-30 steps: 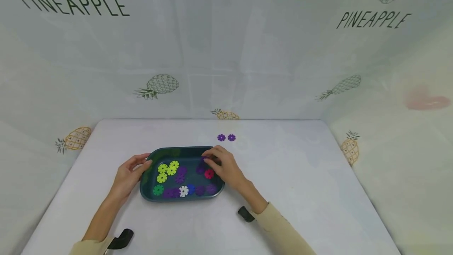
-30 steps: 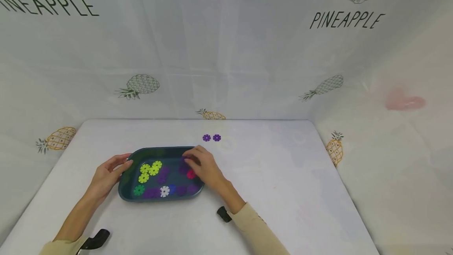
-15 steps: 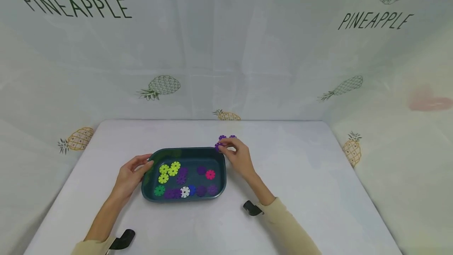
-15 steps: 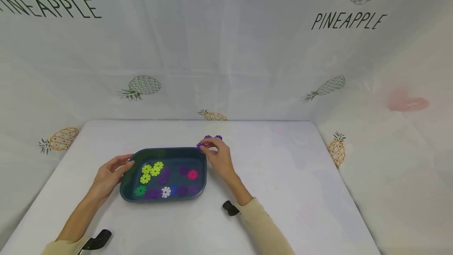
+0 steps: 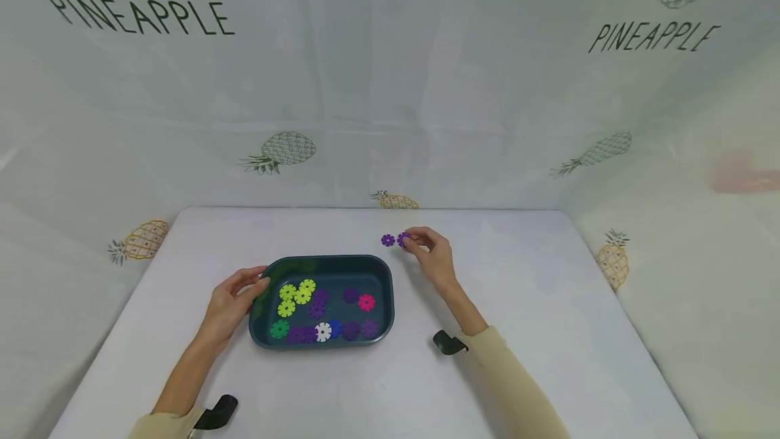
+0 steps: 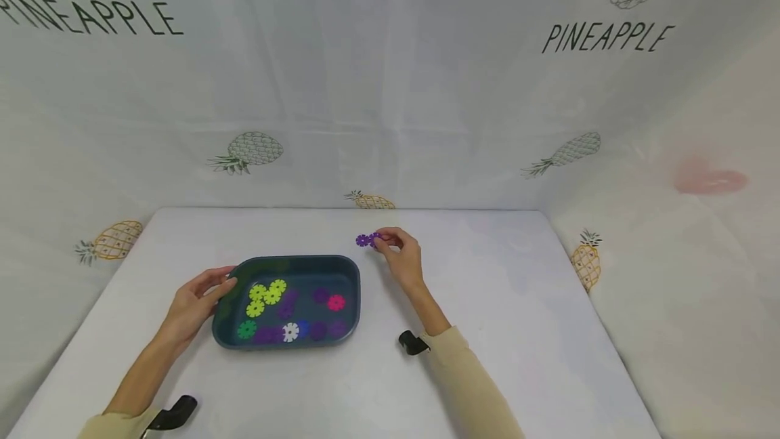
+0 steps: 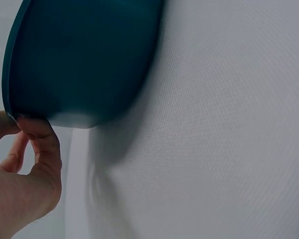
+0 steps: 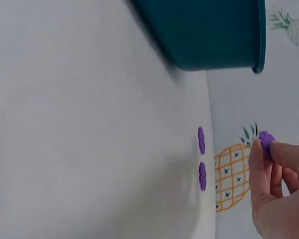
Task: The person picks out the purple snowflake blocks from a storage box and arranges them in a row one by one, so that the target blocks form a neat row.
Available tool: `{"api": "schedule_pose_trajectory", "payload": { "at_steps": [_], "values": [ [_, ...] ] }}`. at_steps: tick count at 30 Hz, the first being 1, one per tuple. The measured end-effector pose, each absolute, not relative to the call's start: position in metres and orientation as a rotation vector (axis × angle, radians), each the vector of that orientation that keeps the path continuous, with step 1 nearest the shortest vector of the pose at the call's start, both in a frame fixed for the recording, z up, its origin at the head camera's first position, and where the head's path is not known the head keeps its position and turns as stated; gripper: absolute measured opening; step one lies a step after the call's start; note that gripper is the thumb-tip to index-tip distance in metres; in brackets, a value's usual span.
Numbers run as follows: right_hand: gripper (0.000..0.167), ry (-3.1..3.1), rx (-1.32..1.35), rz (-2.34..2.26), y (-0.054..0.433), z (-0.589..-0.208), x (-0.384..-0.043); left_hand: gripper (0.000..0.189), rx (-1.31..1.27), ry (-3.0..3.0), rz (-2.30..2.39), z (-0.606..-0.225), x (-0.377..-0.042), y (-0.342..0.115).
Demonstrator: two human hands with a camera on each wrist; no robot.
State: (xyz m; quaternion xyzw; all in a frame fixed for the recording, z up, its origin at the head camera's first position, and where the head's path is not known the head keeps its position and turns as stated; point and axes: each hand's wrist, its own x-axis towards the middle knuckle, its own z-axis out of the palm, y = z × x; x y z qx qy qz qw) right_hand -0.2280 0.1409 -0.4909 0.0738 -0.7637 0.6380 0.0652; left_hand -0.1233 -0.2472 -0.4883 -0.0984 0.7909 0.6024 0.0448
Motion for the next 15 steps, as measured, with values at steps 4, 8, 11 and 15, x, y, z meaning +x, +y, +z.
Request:
{"api": "schedule_pose_trajectory", "payload": {
  "at_steps": [4, 8, 11, 15],
  "values": [
    [0.02, -2.346, 0.124, 1.863, 0.148, -0.493, -0.234, 0.057, -0.304, 2.414, 1.84, -0.489, -0.125, -0.247],
    [0.019, -2.402, 0.059, 1.778, 0.153, -0.495, -0.239, 0.057, -0.307, 2.414, 1.845, -0.489, -0.125, -0.247],
    [0.018, -2.419, 0.018, 1.747, 0.156, -0.497, -0.242, 0.057, -0.309, 2.413, 1.843, -0.488, -0.124, -0.247],
    [0.018, -2.449, -0.023, 1.688, 0.16, -0.5, -0.247, 0.056, -0.313, 2.418, 1.837, -0.487, -0.124, -0.247]
  ]
}}
